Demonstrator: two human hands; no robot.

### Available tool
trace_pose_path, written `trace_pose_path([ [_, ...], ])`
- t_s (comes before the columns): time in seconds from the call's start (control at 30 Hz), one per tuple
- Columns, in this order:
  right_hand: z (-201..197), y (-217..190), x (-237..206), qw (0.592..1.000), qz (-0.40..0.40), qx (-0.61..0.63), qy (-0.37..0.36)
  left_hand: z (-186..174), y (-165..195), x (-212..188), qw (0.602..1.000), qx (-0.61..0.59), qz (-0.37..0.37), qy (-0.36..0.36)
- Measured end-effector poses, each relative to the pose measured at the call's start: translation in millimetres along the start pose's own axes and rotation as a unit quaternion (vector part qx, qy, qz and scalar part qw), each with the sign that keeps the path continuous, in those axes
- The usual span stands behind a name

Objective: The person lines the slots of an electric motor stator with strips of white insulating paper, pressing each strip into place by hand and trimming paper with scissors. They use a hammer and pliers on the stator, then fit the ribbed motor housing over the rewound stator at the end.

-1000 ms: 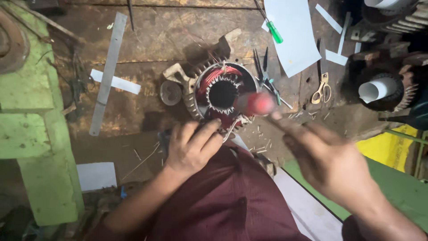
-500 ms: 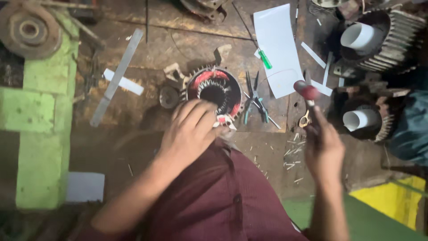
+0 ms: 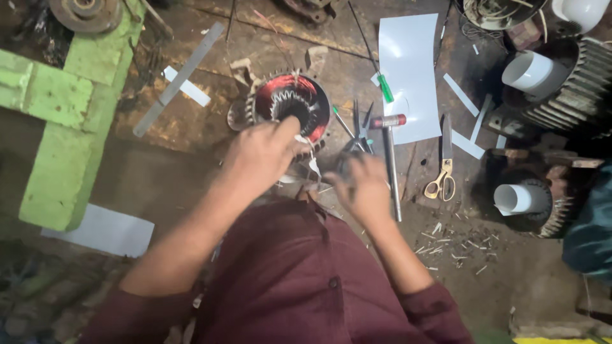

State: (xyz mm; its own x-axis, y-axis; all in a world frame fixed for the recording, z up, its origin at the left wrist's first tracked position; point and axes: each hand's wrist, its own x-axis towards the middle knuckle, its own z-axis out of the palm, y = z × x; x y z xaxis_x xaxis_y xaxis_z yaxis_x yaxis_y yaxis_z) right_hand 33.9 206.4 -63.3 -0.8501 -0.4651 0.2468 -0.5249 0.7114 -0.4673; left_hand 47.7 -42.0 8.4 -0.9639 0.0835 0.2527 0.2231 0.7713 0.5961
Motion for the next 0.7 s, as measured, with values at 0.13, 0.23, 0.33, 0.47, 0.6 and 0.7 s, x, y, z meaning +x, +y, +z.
trace_pose_path([
  [0.13,15.3,-19.0,21.5,0.996,-0.069,-0.011,-0.056,-0.4,7.7,-3.9,1.0,-0.011,-0.026,-0.001],
  [0.23,-5.4,-16.9,24.2,0.986,-0.063,0.135,-0.07,-2.3,11.8,-5.6,0.996,-0.016,0.003,0.088],
  [0.33,-42.0,-20.0,24.1,0.896,-0.03,0.433,-0.095,-3.0,16.3,2.0,0.987,0.029,-0.029,0.154],
  [0.47,-51.4,-28.7,34.1,0.738,0.032,0.652,-0.171,-3.7,19.1,22.7,0.965,0.15,0.061,0.206],
  [0.6,-19.7,-22.5,31.1,0.633,0.068,0.75,-0.18,-9.6,5.9,38.6,0.913,0.325,0.197,0.15],
  [0.7,-4.3,-16.8,22.8,0.849,0.05,0.492,-0.185,-15.3,-9.8,46.8,0.91,0.324,0.202,0.161],
])
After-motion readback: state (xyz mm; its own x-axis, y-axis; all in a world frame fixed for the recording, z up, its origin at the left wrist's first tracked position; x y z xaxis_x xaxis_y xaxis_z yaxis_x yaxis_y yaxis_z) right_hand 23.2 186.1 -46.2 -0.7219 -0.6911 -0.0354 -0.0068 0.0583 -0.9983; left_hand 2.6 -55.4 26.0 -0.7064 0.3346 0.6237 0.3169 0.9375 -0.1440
